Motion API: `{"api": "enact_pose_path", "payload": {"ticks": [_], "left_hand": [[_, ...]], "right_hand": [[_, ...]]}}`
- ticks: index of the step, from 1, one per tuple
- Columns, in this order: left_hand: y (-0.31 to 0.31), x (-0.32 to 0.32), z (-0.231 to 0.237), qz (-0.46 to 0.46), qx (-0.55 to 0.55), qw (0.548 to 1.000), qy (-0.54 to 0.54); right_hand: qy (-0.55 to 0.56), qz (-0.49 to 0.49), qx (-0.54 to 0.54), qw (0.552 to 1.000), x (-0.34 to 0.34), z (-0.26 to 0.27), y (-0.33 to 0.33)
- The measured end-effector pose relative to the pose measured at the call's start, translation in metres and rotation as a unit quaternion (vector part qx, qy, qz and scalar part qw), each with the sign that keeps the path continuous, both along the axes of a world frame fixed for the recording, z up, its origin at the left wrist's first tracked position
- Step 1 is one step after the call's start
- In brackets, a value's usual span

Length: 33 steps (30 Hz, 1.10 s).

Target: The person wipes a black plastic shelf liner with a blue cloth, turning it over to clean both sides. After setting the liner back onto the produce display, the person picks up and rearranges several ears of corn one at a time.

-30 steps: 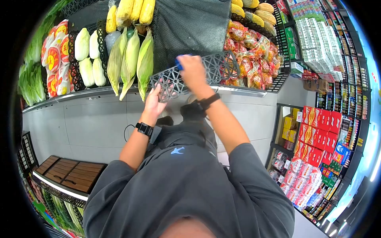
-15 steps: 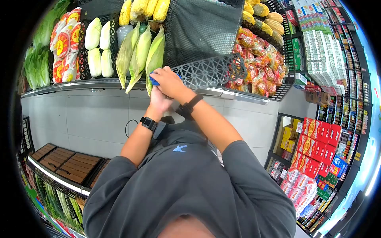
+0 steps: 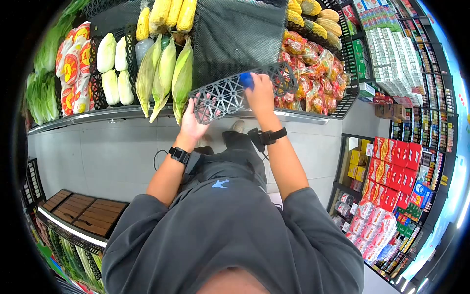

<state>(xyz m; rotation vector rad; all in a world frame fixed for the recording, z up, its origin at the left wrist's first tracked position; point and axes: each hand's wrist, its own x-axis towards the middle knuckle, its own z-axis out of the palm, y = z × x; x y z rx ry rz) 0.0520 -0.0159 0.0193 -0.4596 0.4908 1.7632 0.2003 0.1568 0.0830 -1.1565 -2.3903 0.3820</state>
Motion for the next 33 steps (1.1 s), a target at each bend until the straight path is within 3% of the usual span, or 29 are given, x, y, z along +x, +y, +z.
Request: {"api": "enact_pose_path", "payload": {"ticks": [4,6,7,8,9,12,16,18,22,24,29,32,33], "left_hand": [[0.002,0.003,-0.002,0.002,-0.015,1.0,0.018],[0.001,0.003,-0.024,-0.003,0.012,0.999,0.041],[0.0,0.003,0.008,-0.038,-0.096,0.992,0.067],[-0.005,0.001,-0.018,-0.013,-0.013,0.999,0.035],[-0.007,-0.001,-0.022,-0.017,-0.003,0.999,0.032],[-0.01,0.003,-0.03,-0.031,0.025,0.996,0.074],[-0.011,0.01,-0.005,-0.029,-0.015,0.997,0.072],[-0.011,0.012,-0.008,-0.023,-0.011,0.997,0.074],[-0.012,0.012,-0.014,-0.031,-0.031,0.996,0.084],[-0.017,0.013,-0.023,-0.033,-0.022,0.996,0.085],[-0.012,0.02,0.002,-0.027,-0.01,0.995,0.096],[-0.007,0.012,0.002,-0.027,-0.021,0.994,0.108],[-0.009,0.007,-0.007,-0.032,-0.018,0.993,0.116]], "right_hand": [[-0.033,0.123,-0.008,0.992,-0.022,-0.006,-0.029],[0.031,0.236,-0.072,0.969,-0.045,-0.018,-0.064],[0.001,0.249,-0.069,0.966,-0.053,-0.013,-0.086],[-0.029,0.261,-0.066,0.963,-0.06,-0.008,-0.103],[-0.035,0.252,-0.023,0.967,-0.064,-0.009,-0.109],[-0.034,0.196,-0.028,0.98,-0.052,0.0,-0.094],[-0.08,0.019,-0.004,0.997,-0.005,-0.004,-0.026],[-0.039,0.036,-0.019,0.998,0.007,-0.001,-0.016],[-0.032,0.209,-0.018,0.977,-0.007,0.001,-0.06],[-0.052,0.272,-0.084,0.957,-0.013,0.0,-0.086],[-0.019,0.158,-0.024,0.987,-0.035,-0.001,-0.047],[-0.047,0.139,-0.028,0.989,-0.041,-0.005,-0.043],[-0.069,0.188,-0.029,0.979,-0.036,-0.002,-0.048]]}}
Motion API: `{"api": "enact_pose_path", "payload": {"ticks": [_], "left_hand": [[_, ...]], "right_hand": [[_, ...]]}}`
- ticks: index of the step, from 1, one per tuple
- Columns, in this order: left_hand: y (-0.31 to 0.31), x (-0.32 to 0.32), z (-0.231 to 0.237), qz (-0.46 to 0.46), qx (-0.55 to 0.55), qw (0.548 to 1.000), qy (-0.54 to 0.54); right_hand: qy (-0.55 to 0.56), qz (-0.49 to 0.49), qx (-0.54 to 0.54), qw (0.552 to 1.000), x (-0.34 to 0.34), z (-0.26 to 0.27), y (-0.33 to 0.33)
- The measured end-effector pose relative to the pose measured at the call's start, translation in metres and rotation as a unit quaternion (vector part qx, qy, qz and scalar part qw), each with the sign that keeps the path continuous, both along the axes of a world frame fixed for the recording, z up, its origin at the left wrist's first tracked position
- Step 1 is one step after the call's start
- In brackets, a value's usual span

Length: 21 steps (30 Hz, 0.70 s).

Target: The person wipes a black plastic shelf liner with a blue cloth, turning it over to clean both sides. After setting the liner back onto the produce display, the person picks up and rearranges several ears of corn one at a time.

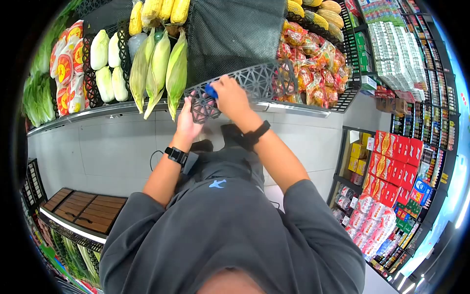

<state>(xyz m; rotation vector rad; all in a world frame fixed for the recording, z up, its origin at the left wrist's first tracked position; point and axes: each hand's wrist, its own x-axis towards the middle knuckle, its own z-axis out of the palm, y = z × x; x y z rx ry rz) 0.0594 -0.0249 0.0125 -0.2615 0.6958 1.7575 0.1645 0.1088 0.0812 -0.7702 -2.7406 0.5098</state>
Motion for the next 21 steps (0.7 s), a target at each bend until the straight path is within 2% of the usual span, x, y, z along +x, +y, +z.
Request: {"api": "enact_pose_path", "payload": {"ticks": [4,10,13,14,17,18,21], "left_hand": [[0.0,0.002,0.002,0.018,-0.026,0.999,-0.016],[0.006,0.0,0.006,0.025,-0.018,0.999,-0.025],[0.006,-0.003,0.009,0.029,-0.003,0.998,-0.049],[0.009,-0.004,0.008,0.031,0.006,0.998,-0.059],[0.012,-0.007,-0.02,0.037,0.027,0.996,-0.075],[0.015,-0.006,0.006,0.049,-0.005,0.996,-0.079],[0.011,-0.006,-0.003,0.048,0.068,0.992,-0.093]], "right_hand": [[-0.14,0.034,-0.041,0.989,0.022,0.031,-0.017],[-0.217,0.098,-0.148,0.96,0.026,0.055,0.003],[-0.111,0.063,-0.103,0.987,0.004,0.058,0.011],[-0.002,0.024,-0.039,0.999,-0.004,0.048,0.005],[-0.026,0.018,0.001,1.0,-0.014,0.005,-0.017],[-0.052,0.022,0.005,0.998,-0.015,0.012,-0.036],[-0.012,0.136,-0.044,0.99,-0.004,0.005,-0.067]]}}
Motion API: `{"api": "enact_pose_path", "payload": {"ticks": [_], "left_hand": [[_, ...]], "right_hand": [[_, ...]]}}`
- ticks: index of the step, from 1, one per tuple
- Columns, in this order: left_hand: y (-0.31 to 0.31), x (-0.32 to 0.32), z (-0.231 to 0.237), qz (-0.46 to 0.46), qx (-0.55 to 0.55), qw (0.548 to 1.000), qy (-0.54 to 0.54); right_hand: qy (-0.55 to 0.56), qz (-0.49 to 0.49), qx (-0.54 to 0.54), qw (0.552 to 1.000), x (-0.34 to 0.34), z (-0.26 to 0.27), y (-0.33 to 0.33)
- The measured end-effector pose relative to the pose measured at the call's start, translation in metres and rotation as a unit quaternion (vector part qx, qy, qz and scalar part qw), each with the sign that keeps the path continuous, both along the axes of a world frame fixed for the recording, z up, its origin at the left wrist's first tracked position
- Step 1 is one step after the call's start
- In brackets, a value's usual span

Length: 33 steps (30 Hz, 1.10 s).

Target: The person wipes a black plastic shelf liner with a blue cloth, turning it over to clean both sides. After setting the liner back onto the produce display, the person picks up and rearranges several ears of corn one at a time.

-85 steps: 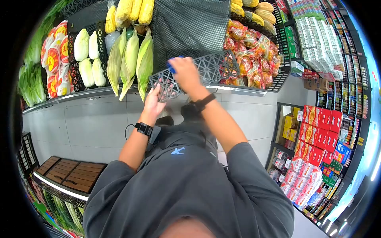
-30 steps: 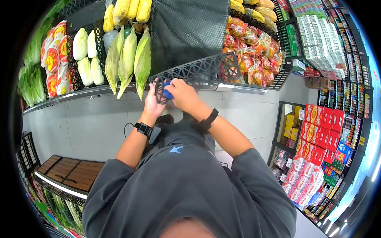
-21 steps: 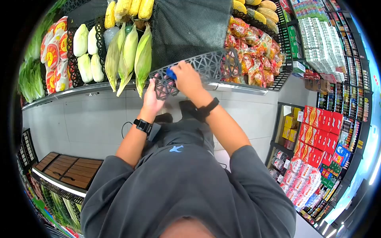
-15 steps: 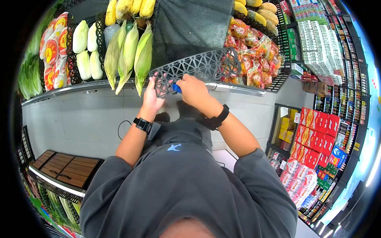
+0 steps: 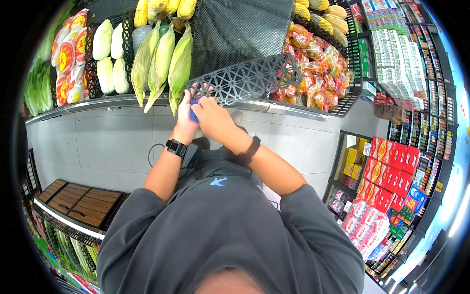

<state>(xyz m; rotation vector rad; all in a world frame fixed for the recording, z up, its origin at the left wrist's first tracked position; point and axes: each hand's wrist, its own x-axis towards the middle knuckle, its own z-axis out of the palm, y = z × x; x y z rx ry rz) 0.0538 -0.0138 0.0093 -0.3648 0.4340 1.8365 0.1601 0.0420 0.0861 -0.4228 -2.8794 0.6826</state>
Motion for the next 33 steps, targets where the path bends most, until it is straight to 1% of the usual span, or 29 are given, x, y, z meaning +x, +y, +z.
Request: {"api": "enact_pose_path", "payload": {"ticks": [1,4,5,6,7,9,10,12,14,15,18,19,20,21,22,24,26,28,31,33], "left_hand": [[0.0,0.003,0.002,0.005,-0.02,1.0,-0.003],[0.005,0.006,0.008,0.033,0.011,0.998,-0.043],[0.007,0.005,0.008,0.032,-0.014,0.999,-0.037],[0.006,0.003,0.005,0.022,-0.013,0.999,-0.021],[0.005,0.002,0.0,0.012,-0.012,1.0,-0.005],[0.005,0.001,0.001,0.0,-0.031,0.999,0.012],[0.005,0.001,0.005,-0.002,-0.051,0.999,0.013],[0.003,0.004,0.011,-0.019,-0.077,0.996,0.03],[0.002,0.005,0.013,-0.045,-0.083,0.993,0.064],[0.0,0.006,0.008,-0.056,-0.095,0.992,0.059],[-0.003,0.008,-0.005,-0.033,-0.12,0.987,0.098],[-0.006,0.005,-0.008,-0.043,-0.095,0.99,0.094],[-0.008,0.008,-0.011,-0.053,-0.108,0.989,0.084],[-0.009,0.008,-0.003,-0.062,-0.118,0.988,0.074],[-0.01,0.009,0.002,-0.07,-0.129,0.987,0.064],[-0.012,0.012,0.002,-0.07,-0.115,0.988,0.069],[-0.013,0.012,-0.002,-0.07,-0.11,0.988,0.077],[-0.014,0.012,-0.001,-0.072,-0.115,0.987,0.081],[-0.013,0.011,0.002,-0.074,-0.123,0.986,0.085],[-0.011,0.007,-0.002,-0.073,-0.124,0.985,0.099]], "right_hand": [[0.017,-0.012,-0.025,0.999,0.004,-0.004,0.0],[0.034,-0.102,-0.002,0.994,0.02,0.0,0.03],[0.034,-0.166,0.028,0.985,0.027,-0.002,0.047],[0.058,-0.201,0.078,0.975,0.038,-0.002,0.069],[0.054,-0.271,0.102,0.956,0.051,-0.002,0.088],[0.056,-0.369,0.112,0.921,0.076,0.004,0.113],[0.065,-0.386,0.099,0.915,0.084,0.008,0.117],[0.101,-0.358,0.12,0.92,0.085,-0.001,0.117],[0.084,-0.282,0.087,0.952,0.069,-0.002,0.094],[0.078,-0.244,0.071,0.964,0.059,0.001,0.076],[0.091,-0.131,-0.012,0.987,0.037,-0.005,0.033],[0.084,-0.139,-0.016,0.987,0.041,-0.006,0.03],[0.078,-0.145,-0.019,0.986,0.043,-0.006,0.029],[0.074,-0.151,-0.021,0.985,0.045,-0.007,0.031],[0.086,-0.177,-0.005,0.981,0.052,-0.011,0.041],[0.106,-0.224,0.026,0.968,0.081,-0.018,0.083],[0.093,-0.307,0.098,0.942,0.114,-0.01,0.125],[0.096,-0.385,0.136,0.908,0.14,-0.004,0.155],[0.098,-0.428,0.166,0.883,0.14,-0.005,0.158],[0.115,-0.383,0.142,0.905,0.119,-0.011,0.139]]}}
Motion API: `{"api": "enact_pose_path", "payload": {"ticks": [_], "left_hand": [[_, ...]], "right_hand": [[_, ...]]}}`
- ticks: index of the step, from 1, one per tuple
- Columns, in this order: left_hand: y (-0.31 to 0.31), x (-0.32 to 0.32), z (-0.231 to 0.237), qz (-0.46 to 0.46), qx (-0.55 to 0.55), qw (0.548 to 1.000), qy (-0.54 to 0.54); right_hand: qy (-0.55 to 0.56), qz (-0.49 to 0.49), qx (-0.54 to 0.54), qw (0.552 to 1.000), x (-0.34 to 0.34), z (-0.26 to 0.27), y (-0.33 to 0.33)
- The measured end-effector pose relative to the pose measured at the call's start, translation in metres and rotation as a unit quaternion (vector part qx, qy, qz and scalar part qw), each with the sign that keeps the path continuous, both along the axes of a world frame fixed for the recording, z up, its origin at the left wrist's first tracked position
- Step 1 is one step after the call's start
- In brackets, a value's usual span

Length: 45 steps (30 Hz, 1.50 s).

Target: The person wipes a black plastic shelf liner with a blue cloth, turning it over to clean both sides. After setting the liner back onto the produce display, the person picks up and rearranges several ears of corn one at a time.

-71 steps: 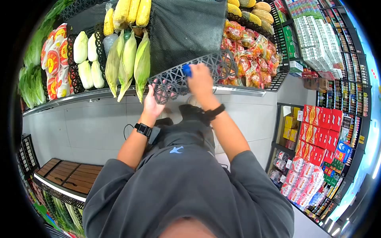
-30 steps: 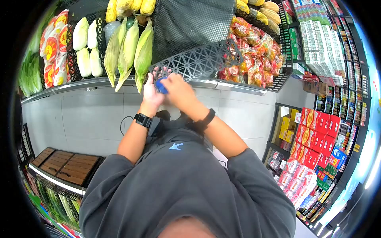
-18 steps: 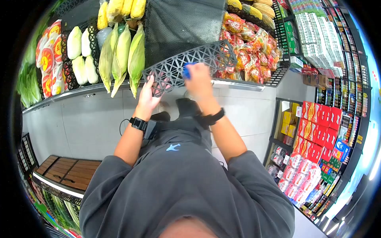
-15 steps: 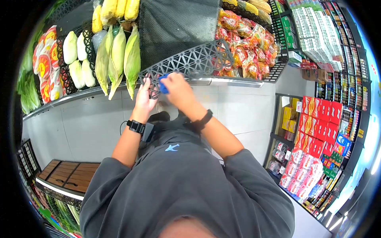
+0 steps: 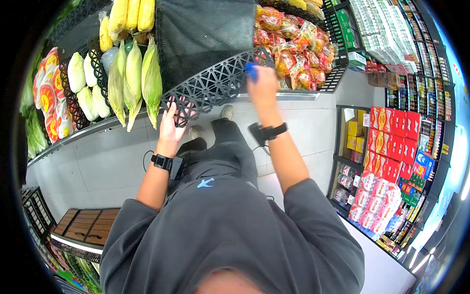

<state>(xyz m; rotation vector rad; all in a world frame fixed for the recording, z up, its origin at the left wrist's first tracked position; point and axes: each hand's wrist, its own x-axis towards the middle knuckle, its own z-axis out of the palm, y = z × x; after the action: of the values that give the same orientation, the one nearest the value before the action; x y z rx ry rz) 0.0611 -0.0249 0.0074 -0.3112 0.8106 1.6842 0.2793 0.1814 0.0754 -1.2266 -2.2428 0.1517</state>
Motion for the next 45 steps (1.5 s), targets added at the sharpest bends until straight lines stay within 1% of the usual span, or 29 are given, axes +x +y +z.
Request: {"api": "enact_pose_path", "payload": {"ticks": [1,2,5,8,11,13,15,16,17,19,20,22,23,24,26,27,30,32,33,34,35,36,39,40,41,42,43,44,45], "left_hand": [[0.002,-0.001,0.0,0.003,-0.004,1.0,0.004],[0.004,-0.002,0.002,0.005,-0.008,1.0,0.008],[0.007,-0.008,-0.001,0.001,-0.021,1.0,0.014],[0.009,-0.01,0.006,0.003,-0.029,1.0,0.005],[0.007,-0.011,-0.002,0.006,0.002,1.0,0.013],[0.005,-0.01,-0.006,0.003,0.0,1.0,0.01],[0.005,-0.011,-0.004,0.002,-0.001,1.0,0.011],[0.005,-0.011,-0.004,0.002,0.003,1.0,0.007],[0.005,-0.011,-0.004,0.006,-0.001,1.0,0.005],[0.005,-0.01,-0.002,0.011,-0.013,1.0,0.002],[0.006,-0.009,-0.001,0.012,-0.017,1.0,0.009],[0.006,-0.006,-0.004,0.013,-0.024,0.999,0.025],[0.005,-0.006,-0.005,0.012,-0.023,0.999,0.025],[0.004,-0.005,-0.006,0.01,-0.021,0.999,0.026],[0.003,-0.006,-0.004,0.005,-0.023,0.999,0.032],[0.003,-0.007,-0.004,0.006,-0.022,0.999,0.026],[0.0,-0.006,-0.005,0.007,-0.014,1.0,0.011],[0.0,-0.004,-0.005,0.006,-0.004,1.0,0.004],[0.0,-0.003,-0.006,0.003,0.001,1.0,0.005],[-0.001,-0.003,-0.008,0.002,0.005,1.0,0.007],[-0.002,-0.002,-0.009,0.001,0.009,1.0,0.009],[-0.002,-0.001,-0.01,0.001,0.01,1.0,0.01],[-0.001,0.001,-0.011,0.002,0.009,1.0,0.014],[-0.001,0.002,-0.011,0.005,0.006,1.0,0.015],[-0.002,0.002,-0.012,0.007,0.002,1.0,0.017],[-0.003,0.004,-0.01,0.006,0.002,1.0,0.015],[-0.003,0.006,-0.006,0.004,0.002,1.0,0.014],[-0.004,0.007,-0.004,-0.001,0.002,1.0,0.014],[-0.005,0.006,-0.004,0.0,0.004,1.0,0.017]], "right_hand": [[0.026,0.079,-0.021,0.996,-0.013,-0.007,-0.013],[0.026,0.127,-0.059,0.99,-0.033,0.002,-0.038],[0.01,0.252,-0.119,0.96,-0.069,0.002,-0.091],[0.026,0.205,-0.117,0.971,-0.068,-0.002,-0.088],[0.032,0.138,-0.088,0.986,-0.031,-0.003,-0.035],[-0.03,0.058,-0.013,0.998,0.004,-0.003,0.009],[-0.06,-0.037,-0.013,0.997,0.031,0.004,0.039],[-0.026,-0.038,0.019,0.999,0.041,0.004,0.051],[-0.03,-0.051,0.017,0.998,0.046,-0.002,0.053],[-0.037,-0.078,0.011,0.996,0.044,0.005,0.047],[-0.02,-0.063,0.004,0.998,0.039,0.005,0.037],[-0.013,0.005,-0.015,1.0,0.011,0.008,0.003],[-0.019,0.057,-0.043,0.997,-0.002,0.0,-0.013],[-0.013,0.12,-0.042,0.992,-0.015,-0.005,-0.03],[-0.002,0.171,-0.097,0.98,-0.044,0.005,-0.07],[-0.024,0.191,-0.109,0.975,-0.053,0.011,-0.078],[-0.051,0.146,-0.111,0.982,-0.051,0.004,-0.069],[-0.055,0.091,-0.072,0.992,-0.03,-0.006,-0.027],[-0.071,0.048,-0.088,0.992,-0.018,0.004,-0.004],[-0.052,0.041,-0.018,0.998,-0.002,0.001,0.021],[-0.057,0.004,-0.033,0.998,0.007,0.01,0.036],[-0.068,-0.07,-0.066,0.993,0.011,0.018,0.045],[-0.065,-0.102,-0.042,0.992,0.007,0.012,0.043],[-0.033,-0.085,-0.016,0.996,0.0,0.007,0.038],[-0.03,-0.095,-0.013,0.995,-0.011,0.0,0.027],[-0.021,-0.055,-0.029,0.998,-0.026,-0.006,0.011],[-0.036,-0.001,-0.041,0.999,-0.042,-0.02,-0.003],[-0.036,0.048,-0.061,0.996,-0.063,-0.013,-0.028],[-0.03,0.107,-0.055,0.992,-0.081,-0.02,-0.048]]}}
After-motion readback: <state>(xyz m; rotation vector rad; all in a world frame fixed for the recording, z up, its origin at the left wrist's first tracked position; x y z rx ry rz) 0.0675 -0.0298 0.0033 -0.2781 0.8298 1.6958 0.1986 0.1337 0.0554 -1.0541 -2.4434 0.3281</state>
